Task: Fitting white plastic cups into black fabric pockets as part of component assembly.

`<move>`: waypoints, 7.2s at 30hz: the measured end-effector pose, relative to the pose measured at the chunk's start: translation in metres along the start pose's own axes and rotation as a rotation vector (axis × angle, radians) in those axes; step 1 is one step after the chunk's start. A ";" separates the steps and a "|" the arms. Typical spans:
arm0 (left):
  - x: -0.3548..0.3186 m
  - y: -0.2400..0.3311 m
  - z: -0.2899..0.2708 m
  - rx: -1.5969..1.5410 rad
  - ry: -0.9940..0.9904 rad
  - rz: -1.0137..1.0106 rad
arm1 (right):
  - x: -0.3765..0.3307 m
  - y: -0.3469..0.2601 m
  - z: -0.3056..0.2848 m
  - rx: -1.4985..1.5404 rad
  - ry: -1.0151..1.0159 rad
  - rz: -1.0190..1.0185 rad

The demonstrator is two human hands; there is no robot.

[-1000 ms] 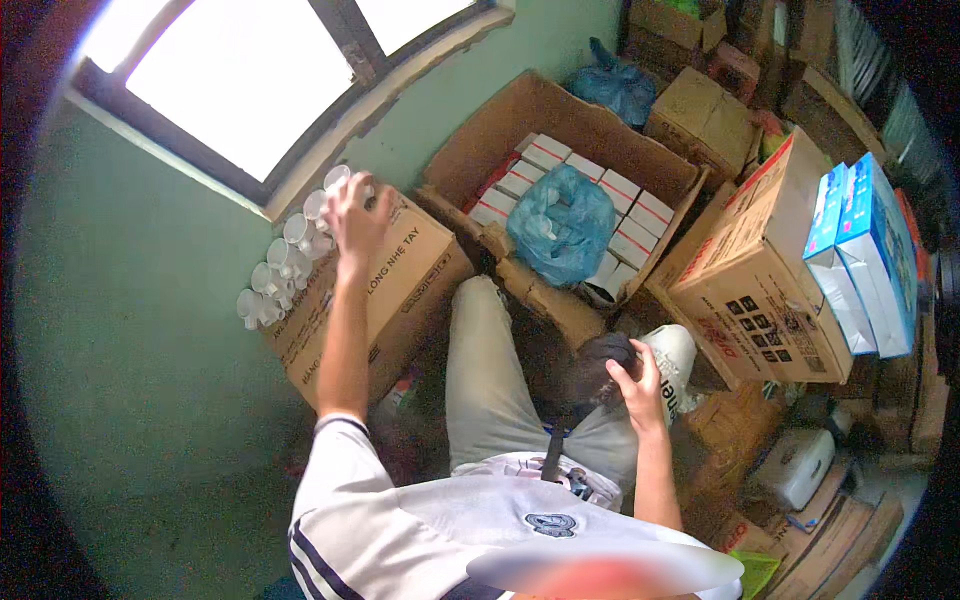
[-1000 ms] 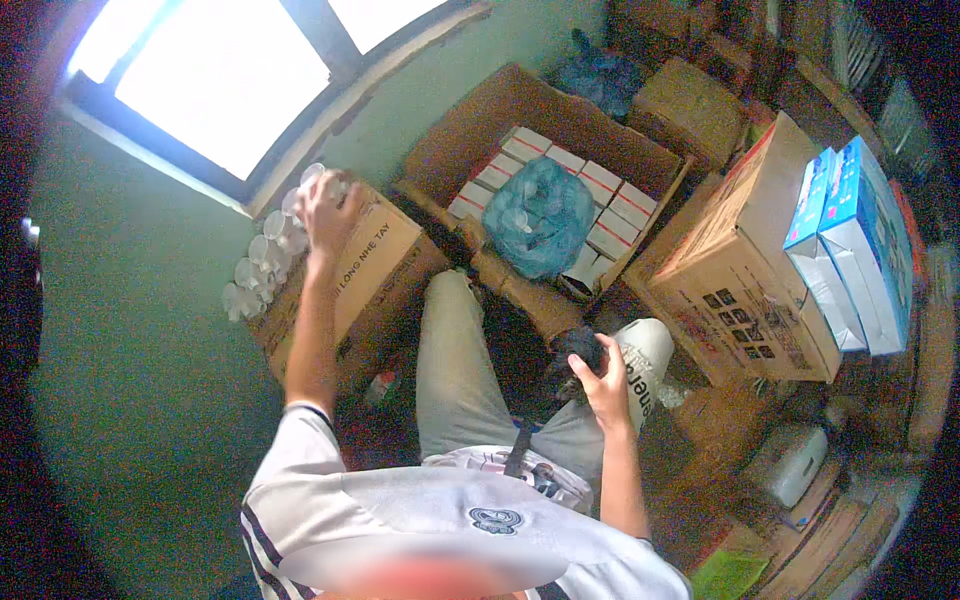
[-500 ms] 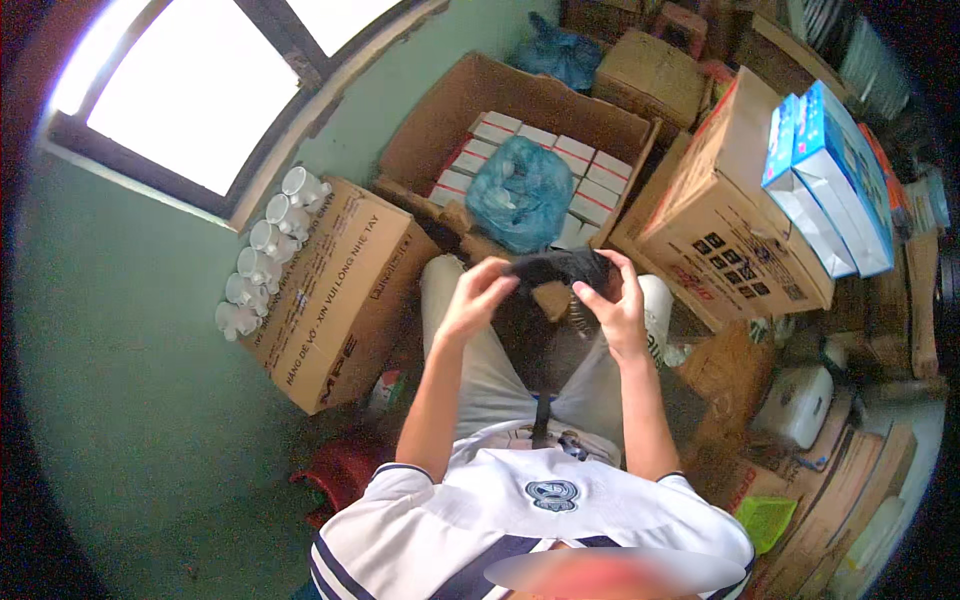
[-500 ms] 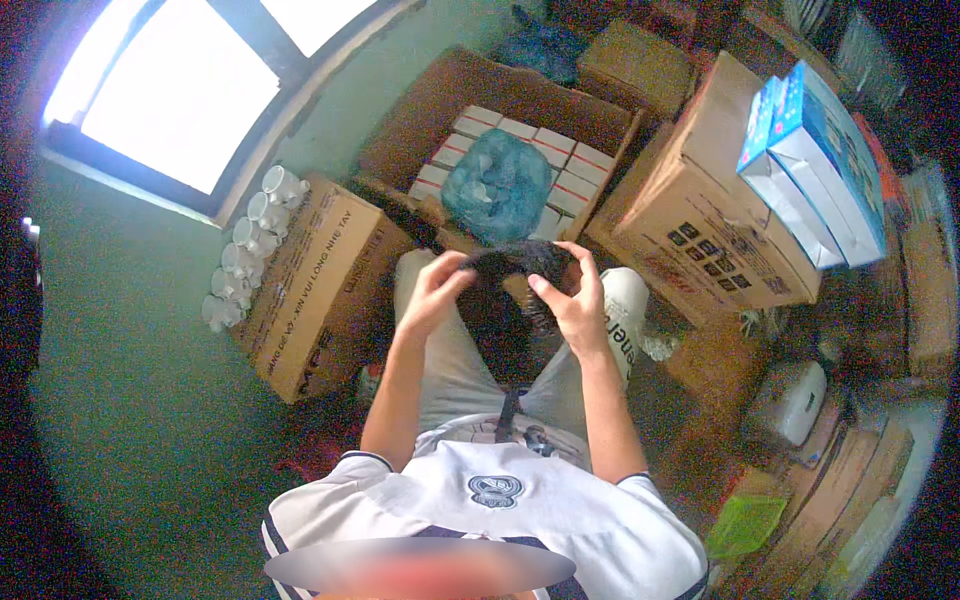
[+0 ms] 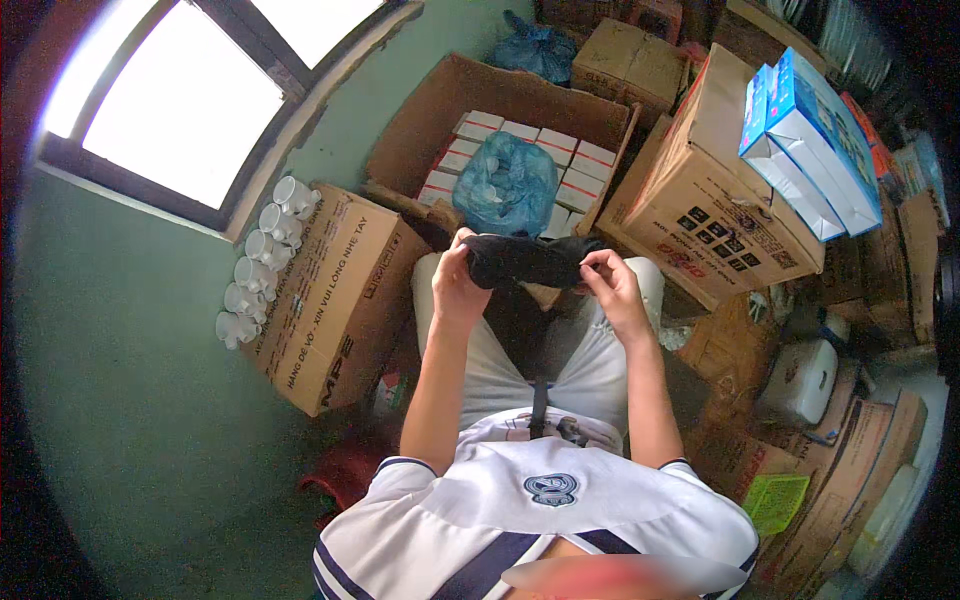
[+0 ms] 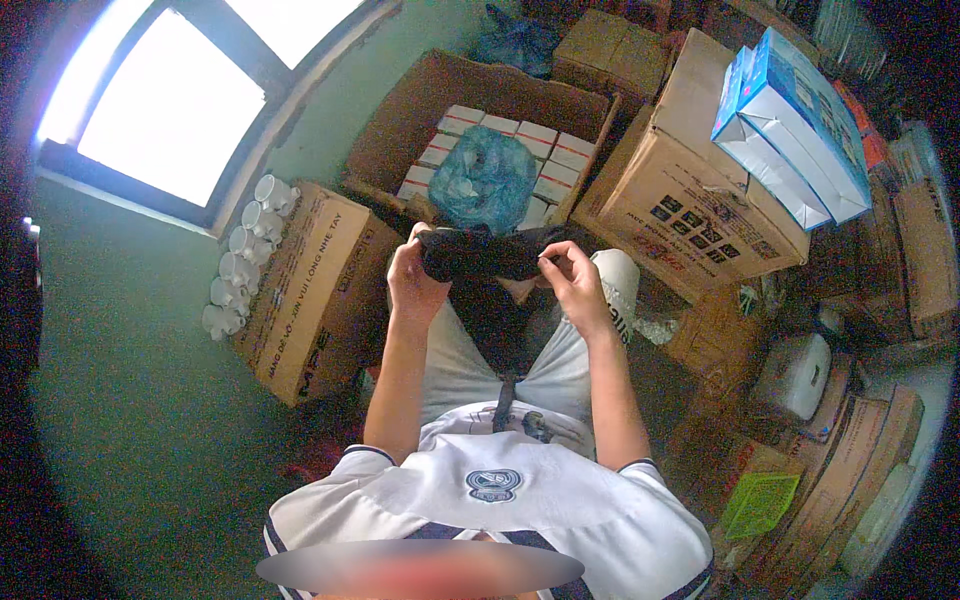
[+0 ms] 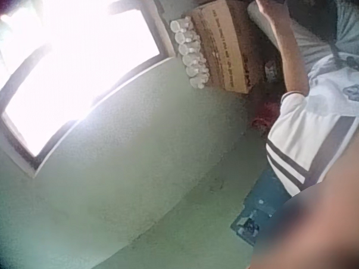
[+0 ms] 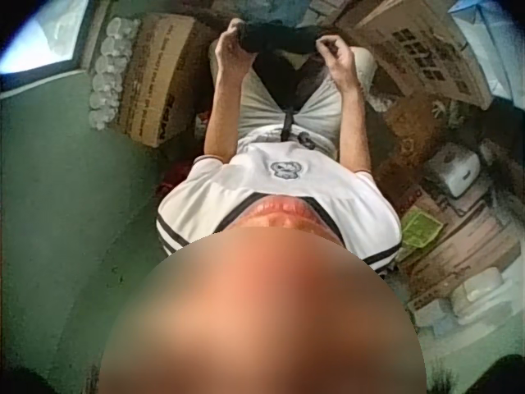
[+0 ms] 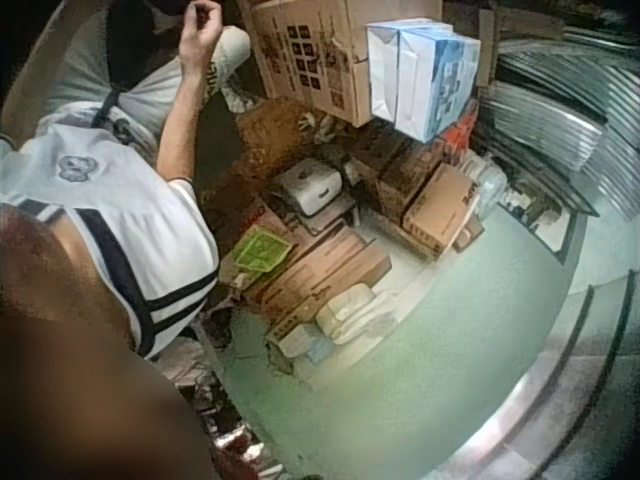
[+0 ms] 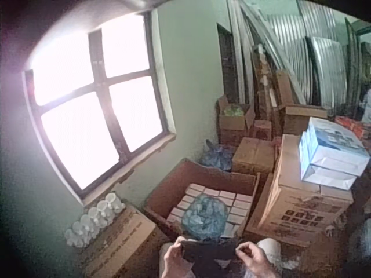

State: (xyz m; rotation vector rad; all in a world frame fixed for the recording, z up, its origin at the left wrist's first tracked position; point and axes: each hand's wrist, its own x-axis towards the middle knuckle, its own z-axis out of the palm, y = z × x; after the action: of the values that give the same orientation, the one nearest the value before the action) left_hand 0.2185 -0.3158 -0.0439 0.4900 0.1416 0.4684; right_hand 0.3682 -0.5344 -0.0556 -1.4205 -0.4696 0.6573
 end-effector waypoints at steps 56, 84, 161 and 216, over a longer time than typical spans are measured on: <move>-0.029 -0.044 0.065 1.700 -0.243 0.468 | -0.017 0.003 0.066 0.842 -0.093 0.304; 0.004 -0.041 -0.006 0.820 -0.125 -0.256 | -0.004 0.050 0.026 0.374 -0.263 0.370; 0.013 -0.036 0.086 0.863 0.018 0.329 | -0.029 -0.057 0.088 -0.478 0.272 -0.560; -0.015 -0.029 0.080 0.753 -0.070 0.398 | -0.005 -0.059 0.086 0.498 0.189 -0.037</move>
State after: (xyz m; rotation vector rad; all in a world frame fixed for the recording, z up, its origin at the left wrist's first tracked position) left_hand 0.2363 -0.3791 0.0122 1.2864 0.1511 0.7871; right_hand 0.3156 -0.4753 0.0129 -0.9863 -0.1640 0.5552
